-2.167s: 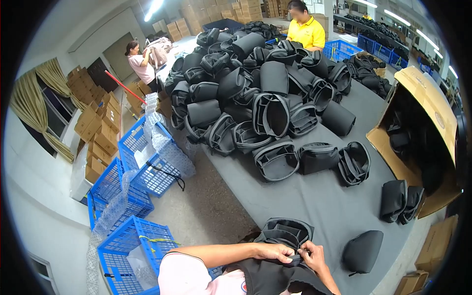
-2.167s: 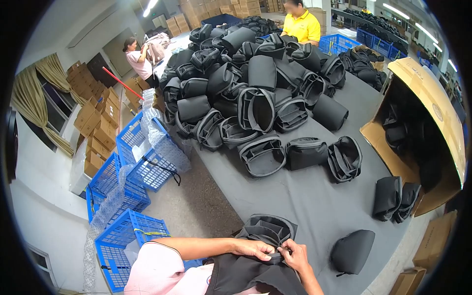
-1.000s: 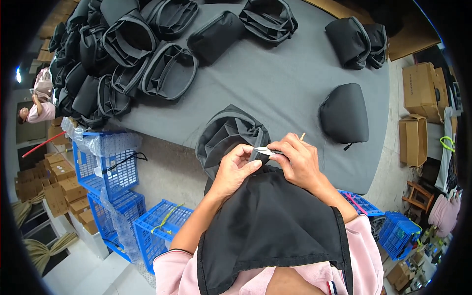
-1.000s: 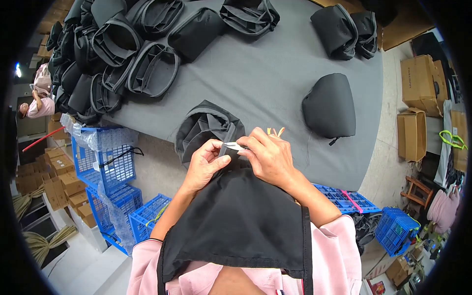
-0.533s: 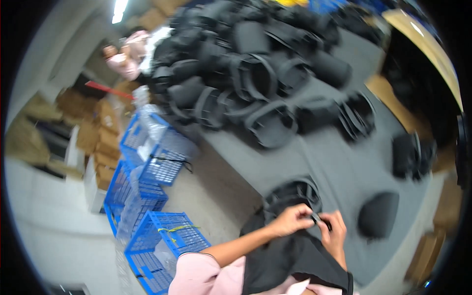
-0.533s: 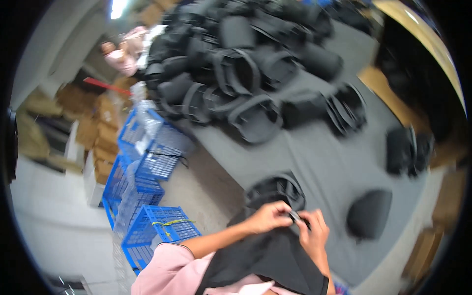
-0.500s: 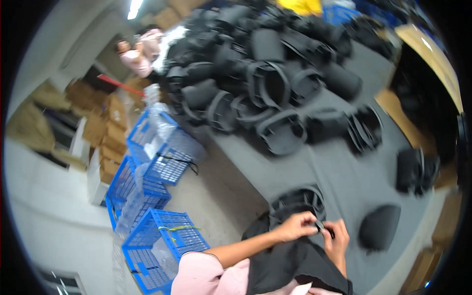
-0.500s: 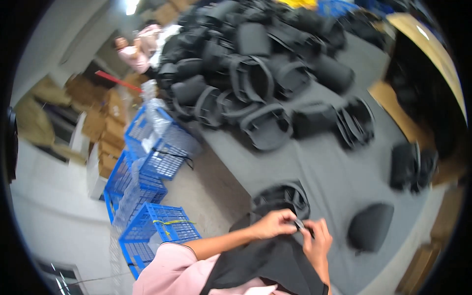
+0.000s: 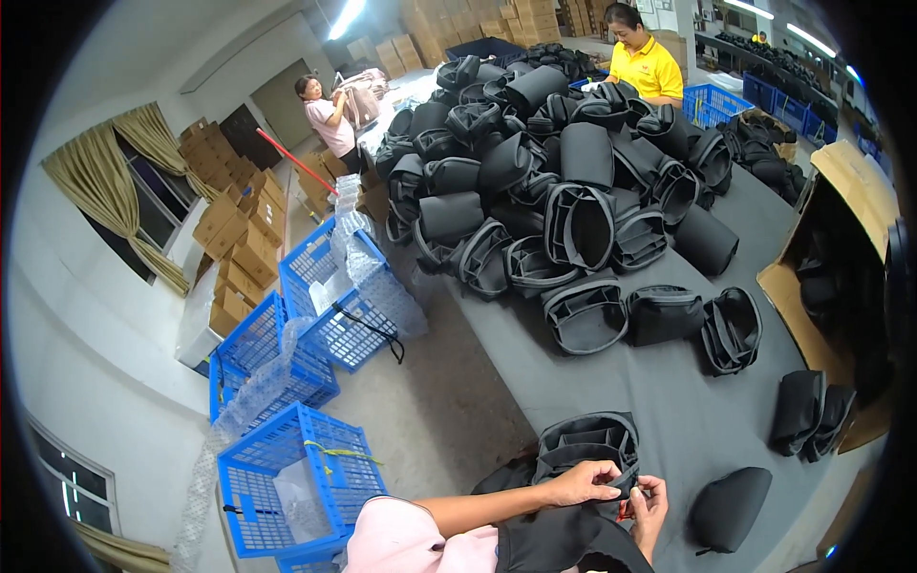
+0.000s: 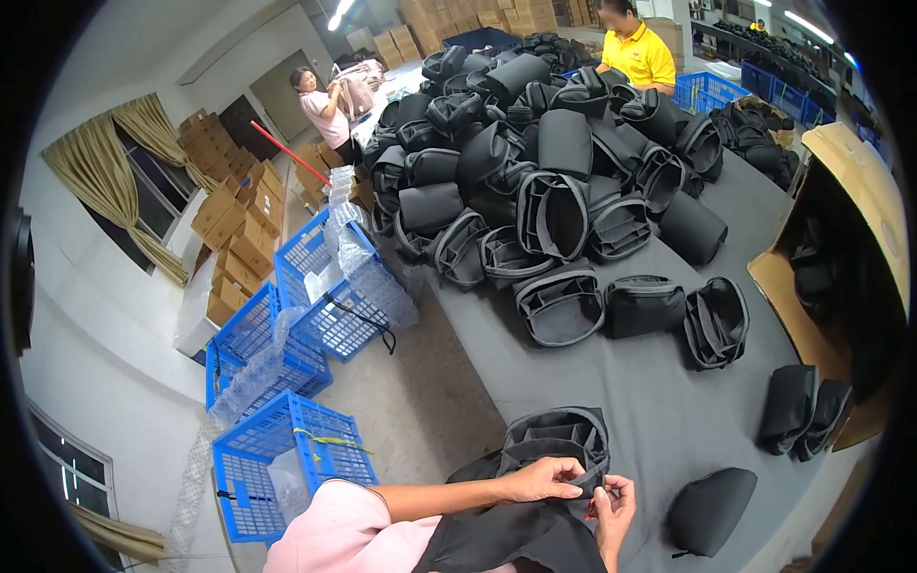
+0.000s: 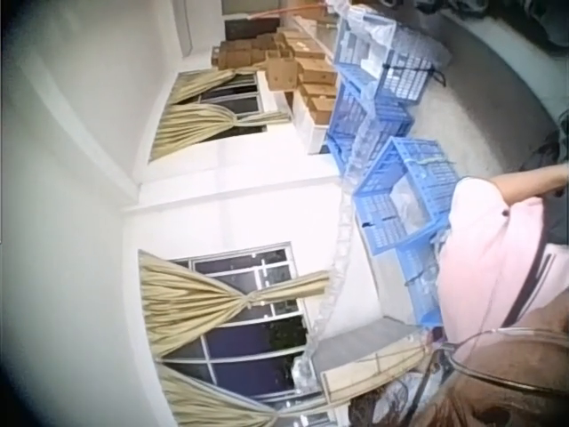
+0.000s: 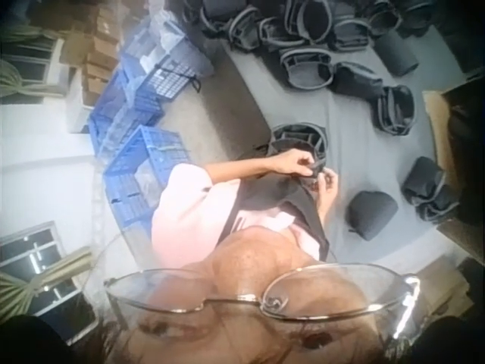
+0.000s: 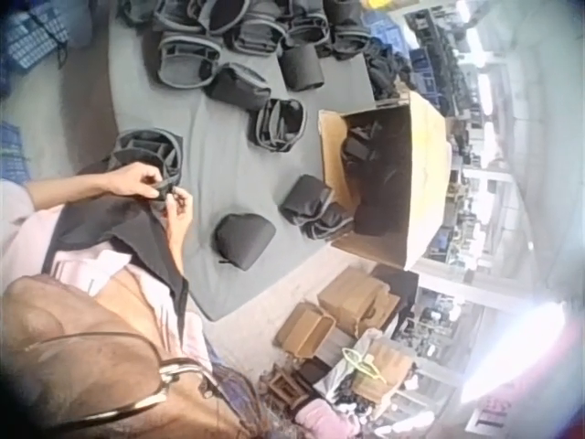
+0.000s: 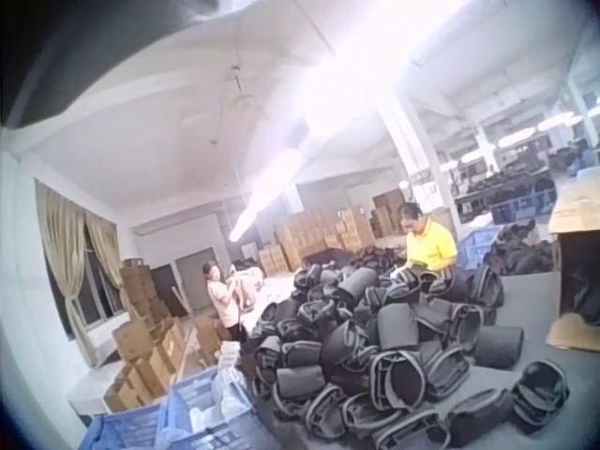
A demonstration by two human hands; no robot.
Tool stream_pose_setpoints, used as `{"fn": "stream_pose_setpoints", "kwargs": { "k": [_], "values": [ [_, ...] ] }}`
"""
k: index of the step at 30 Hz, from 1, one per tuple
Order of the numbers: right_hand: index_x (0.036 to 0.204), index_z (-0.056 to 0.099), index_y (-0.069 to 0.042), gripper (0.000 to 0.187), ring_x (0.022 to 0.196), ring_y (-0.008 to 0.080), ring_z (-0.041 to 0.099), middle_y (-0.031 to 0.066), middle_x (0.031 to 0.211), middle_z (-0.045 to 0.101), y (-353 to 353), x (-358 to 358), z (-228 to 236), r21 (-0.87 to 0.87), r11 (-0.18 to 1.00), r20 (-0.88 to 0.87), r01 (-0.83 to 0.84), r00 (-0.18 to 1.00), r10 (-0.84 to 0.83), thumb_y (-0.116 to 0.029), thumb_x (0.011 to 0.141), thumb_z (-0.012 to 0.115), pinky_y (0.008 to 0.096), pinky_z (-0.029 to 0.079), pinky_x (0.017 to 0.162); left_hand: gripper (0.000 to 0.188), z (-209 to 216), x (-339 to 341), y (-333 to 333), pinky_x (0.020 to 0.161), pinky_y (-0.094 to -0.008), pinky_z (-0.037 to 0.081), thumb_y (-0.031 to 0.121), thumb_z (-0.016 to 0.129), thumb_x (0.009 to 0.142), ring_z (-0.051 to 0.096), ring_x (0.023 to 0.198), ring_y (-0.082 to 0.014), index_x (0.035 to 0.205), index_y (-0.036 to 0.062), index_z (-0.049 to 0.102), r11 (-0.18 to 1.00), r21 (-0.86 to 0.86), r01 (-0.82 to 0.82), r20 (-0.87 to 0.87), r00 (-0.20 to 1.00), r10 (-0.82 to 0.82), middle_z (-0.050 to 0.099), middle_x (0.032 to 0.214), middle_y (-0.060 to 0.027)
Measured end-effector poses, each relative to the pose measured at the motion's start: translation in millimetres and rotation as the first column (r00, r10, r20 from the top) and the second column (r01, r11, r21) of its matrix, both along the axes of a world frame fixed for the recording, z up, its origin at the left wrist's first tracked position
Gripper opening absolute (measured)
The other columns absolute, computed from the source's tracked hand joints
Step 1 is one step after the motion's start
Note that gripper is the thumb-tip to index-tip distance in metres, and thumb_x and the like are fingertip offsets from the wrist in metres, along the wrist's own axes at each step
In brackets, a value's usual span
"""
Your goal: Trim excess thread and sort padded black industrial components in a factory setting.
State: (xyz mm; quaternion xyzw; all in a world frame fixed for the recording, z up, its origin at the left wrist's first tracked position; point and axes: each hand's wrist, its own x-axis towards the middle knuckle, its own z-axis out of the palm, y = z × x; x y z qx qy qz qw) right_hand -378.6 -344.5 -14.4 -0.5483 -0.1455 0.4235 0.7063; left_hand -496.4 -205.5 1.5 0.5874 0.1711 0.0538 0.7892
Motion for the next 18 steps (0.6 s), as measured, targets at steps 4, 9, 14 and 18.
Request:
{"fn": "stream_pose_setpoints", "kwargs": {
  "k": [4,9,14,18],
  "values": [
    [0.099,0.047,-0.001,0.022,0.054,0.0058,0.047,0.0025,0.081,0.046,4.3,-0.5,11.0,-0.005,1.0,0.003,0.003,1.0,-0.003,-0.003,0.079,0.059,0.0183,0.038,0.041,0.023,1.3,-1.0,-0.3,0.076,-0.0239,0.041,0.017,0.064,0.081,0.051,0.083,-0.0075,0.096,0.0017,0.055,0.999,-0.041,-0.002,-0.006,1.0,0.002,0.059,0.088,-0.0015],
    [0.096,0.047,-0.002,0.02,0.046,0.0054,0.044,0.0014,0.071,0.049,4.1,0.1,12.7,-0.034,0.999,0.015,-0.014,1.0,0.015,-0.005,0.08,0.059,0.0178,0.036,0.039,0.027,1.0,-2.3,1.9,0.081,-0.0238,0.041,0.017,0.064,0.082,0.05,0.088,-0.0076,0.101,0.0015,0.054,0.998,-0.04,0.051,-0.033,0.998,-0.052,0.056,0.094,-0.0007],
    [0.093,0.048,-0.002,0.018,0.044,0.0043,0.042,0.001,0.069,0.049,7.1,-0.3,16.9,-0.031,1.0,0.006,-0.005,1.0,0.005,-0.007,0.08,0.06,0.0175,0.034,0.038,0.026,-0.1,-2.0,1.1,0.081,-0.0235,0.04,0.018,0.064,0.082,0.05,0.088,-0.0074,0.1,0.0022,0.054,0.999,-0.01,0.038,-0.043,0.998,-0.039,0.056,0.093,-0.0001],
    [0.09,0.049,-0.004,0.015,0.043,0.0027,0.039,-0.0018,0.066,0.048,8.3,3.9,10.8,-0.051,0.999,0.02,-0.011,1.0,0.012,-0.008,0.08,0.06,0.0173,0.03,0.037,0.024,2.6,0.0,0.6,0.076,-0.0234,0.041,0.017,0.065,0.081,0.049,0.083,-0.0071,0.096,0.0018,0.055,0.999,-0.04,-0.003,-0.037,0.999,0.002,0.057,0.089,-0.0004]
  ]
}}
